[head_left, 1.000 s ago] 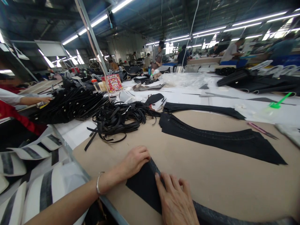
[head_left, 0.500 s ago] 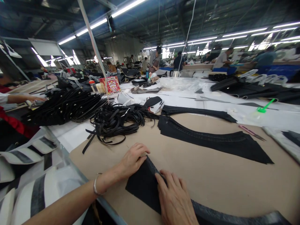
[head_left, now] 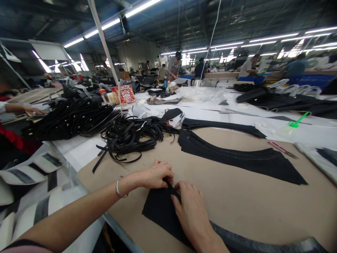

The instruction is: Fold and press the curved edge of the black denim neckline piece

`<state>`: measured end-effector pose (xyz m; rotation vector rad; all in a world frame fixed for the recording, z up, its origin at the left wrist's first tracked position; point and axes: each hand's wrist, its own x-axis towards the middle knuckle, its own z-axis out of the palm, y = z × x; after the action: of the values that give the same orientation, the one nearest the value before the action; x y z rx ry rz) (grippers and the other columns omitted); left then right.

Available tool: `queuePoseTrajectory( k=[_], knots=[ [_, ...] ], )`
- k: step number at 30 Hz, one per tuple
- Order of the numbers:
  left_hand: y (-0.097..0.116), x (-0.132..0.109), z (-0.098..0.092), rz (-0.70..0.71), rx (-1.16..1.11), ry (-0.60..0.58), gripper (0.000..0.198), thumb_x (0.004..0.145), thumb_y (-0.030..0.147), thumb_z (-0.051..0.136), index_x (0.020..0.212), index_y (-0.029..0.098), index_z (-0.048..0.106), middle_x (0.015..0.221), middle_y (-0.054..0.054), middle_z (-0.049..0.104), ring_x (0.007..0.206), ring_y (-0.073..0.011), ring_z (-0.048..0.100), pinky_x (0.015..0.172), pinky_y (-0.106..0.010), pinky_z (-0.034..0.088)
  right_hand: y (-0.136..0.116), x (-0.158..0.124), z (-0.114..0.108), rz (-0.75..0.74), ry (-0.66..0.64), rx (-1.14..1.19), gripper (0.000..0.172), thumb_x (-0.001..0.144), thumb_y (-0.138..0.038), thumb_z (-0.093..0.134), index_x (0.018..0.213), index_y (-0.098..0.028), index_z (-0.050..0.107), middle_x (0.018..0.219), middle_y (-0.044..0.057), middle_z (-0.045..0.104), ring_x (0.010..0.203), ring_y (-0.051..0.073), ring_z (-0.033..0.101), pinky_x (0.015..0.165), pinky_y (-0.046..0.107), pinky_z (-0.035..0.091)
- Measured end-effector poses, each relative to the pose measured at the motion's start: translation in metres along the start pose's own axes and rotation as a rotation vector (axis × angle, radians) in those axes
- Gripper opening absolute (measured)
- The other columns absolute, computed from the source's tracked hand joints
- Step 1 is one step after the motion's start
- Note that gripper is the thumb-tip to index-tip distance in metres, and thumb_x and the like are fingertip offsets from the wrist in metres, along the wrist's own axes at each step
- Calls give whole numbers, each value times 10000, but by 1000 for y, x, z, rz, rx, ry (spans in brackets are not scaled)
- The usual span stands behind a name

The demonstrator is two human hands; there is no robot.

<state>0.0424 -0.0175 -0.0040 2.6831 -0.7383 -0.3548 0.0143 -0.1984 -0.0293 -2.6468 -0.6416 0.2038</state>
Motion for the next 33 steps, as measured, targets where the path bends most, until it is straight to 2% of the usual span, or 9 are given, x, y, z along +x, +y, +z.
queuePoseTrajectory(
  k=[4,11,15,22,27,33],
  knots=[
    [-5,-4,3,34,-14,55,109,797,133,691,839,231,712,915,15,615,986,-164,529,904,-317,269,1,2,-1,1,-6,57,94,854,-166,569,923,-208,617,981,65,602,970,266,535,818,391,393],
    [-9,-17,12,145,24,158,124,886,163,614,902,237,712,876,11,671,941,-152,549,921,-322,273,7,-7,15,-117,40,143,187,883,-73,465,943,-192,596,949,66,589,929,233,540,820,352,441],
    [-15,-21,16,256,135,222,159,930,182,536,939,237,685,903,-4,691,984,-169,551,949,-346,275,12,-12,23,-206,86,93,275,863,-3,419,969,-168,613,952,80,579,911,234,535,824,364,454],
    [-21,-30,12,398,340,196,250,962,136,416,1075,230,618,1026,-36,686,1116,-177,535,1021,-375,274,20,-17,34,-369,193,-83,391,790,69,445,1074,-125,631,939,87,583,852,228,527,794,359,466],
    [-34,-36,14,414,413,221,262,993,164,396,1141,244,598,1107,-33,682,1223,-180,485,1070,-387,237,25,-16,44,-442,322,-157,444,751,46,498,1160,-88,606,953,92,593,836,226,520,773,351,472],
    [-53,-41,10,389,449,264,269,995,166,399,1156,241,602,1158,-33,665,1229,-185,480,1074,-396,231,24,-17,46,-448,409,-200,463,728,41,493,1156,-91,607,949,86,603,831,223,520,770,359,458]
  ],
)
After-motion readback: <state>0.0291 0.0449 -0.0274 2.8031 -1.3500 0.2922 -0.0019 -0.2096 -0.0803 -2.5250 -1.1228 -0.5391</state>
